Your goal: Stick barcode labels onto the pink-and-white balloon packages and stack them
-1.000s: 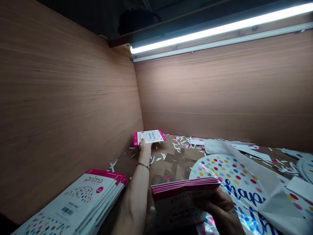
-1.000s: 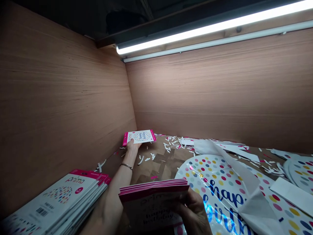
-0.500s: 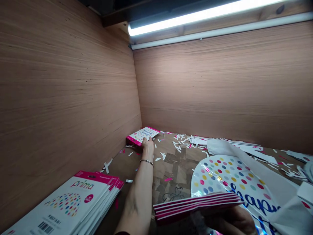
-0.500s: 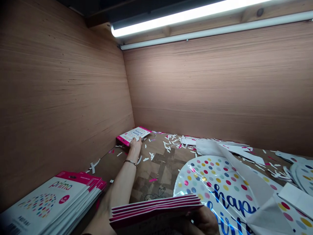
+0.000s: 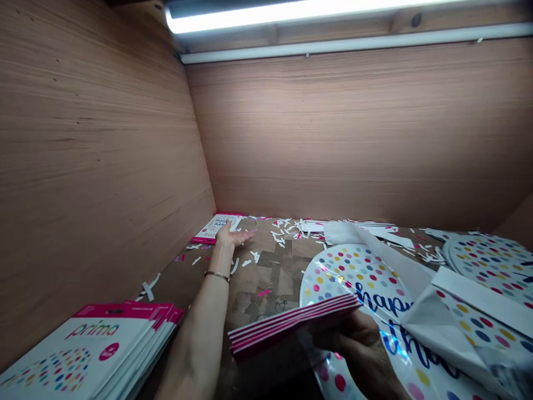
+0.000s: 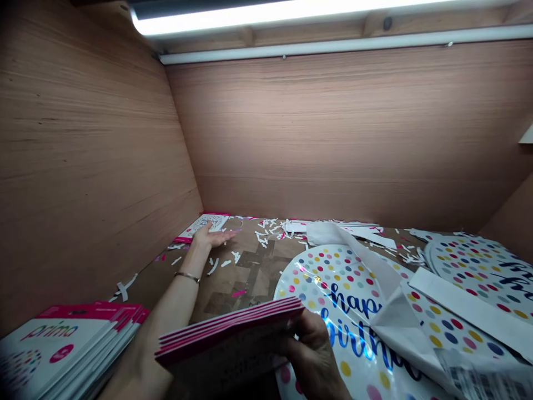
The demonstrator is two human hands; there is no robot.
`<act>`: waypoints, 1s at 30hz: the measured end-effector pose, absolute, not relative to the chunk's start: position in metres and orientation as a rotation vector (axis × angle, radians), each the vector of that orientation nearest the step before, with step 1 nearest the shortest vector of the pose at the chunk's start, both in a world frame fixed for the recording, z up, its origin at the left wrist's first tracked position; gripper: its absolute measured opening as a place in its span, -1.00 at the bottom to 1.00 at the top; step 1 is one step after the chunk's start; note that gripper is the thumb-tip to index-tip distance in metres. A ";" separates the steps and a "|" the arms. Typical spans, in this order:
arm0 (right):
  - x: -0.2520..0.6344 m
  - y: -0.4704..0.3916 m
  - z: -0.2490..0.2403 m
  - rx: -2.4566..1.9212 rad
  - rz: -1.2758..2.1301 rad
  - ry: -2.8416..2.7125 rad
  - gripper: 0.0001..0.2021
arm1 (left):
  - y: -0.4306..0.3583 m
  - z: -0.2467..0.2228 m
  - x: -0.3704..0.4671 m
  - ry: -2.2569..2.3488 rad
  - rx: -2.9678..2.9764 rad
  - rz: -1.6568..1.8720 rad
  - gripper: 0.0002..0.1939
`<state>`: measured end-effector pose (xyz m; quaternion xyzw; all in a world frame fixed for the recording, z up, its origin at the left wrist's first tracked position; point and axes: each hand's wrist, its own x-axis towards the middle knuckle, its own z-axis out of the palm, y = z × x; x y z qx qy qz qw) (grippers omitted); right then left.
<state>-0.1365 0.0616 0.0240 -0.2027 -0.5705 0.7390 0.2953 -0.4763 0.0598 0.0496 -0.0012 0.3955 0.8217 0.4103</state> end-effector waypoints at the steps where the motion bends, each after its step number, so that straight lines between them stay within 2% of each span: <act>1: -0.137 0.062 0.024 -0.523 1.961 -1.506 -0.88 | 0.053 0.053 -0.467 1.006 0.018 2.066 -0.44; 7: -0.144 0.064 0.026 -0.411 1.955 -1.433 -0.83 | -0.013 0.077 -0.373 0.960 0.678 1.929 -0.16; 11: -0.148 0.064 0.027 -0.327 1.955 -1.430 -0.79 | -0.062 0.069 -0.306 1.067 0.849 1.899 -0.07; 13: -0.148 0.064 0.027 -0.300 1.941 -1.463 -0.78 | -0.076 0.059 -0.282 1.129 0.895 1.872 -0.21; 16: -0.145 0.063 0.027 -0.283 1.890 -1.518 -0.74 | -0.084 0.044 -0.265 1.248 0.903 1.764 -0.57; 17: -0.143 0.063 0.027 -0.283 1.875 -1.534 -0.73 | -0.084 0.041 -0.263 1.302 0.874 1.731 -0.62; 21: -0.141 0.064 0.025 -0.264 1.849 -1.571 -0.76 | -0.077 0.035 -0.261 1.439 0.721 1.704 -0.55; 26: -0.151 0.071 0.028 -0.182 1.905 -1.570 -0.71 | -0.070 0.034 -0.254 1.393 0.596 1.816 -0.68; 28: -0.159 0.084 0.037 -0.125 1.895 -1.759 -0.68 | -0.068 0.030 -0.256 1.307 0.497 1.879 -0.71; 30: -0.172 0.107 0.053 -0.176 1.657 -2.141 -0.69 | -0.066 0.025 -0.262 1.265 0.321 1.924 -0.62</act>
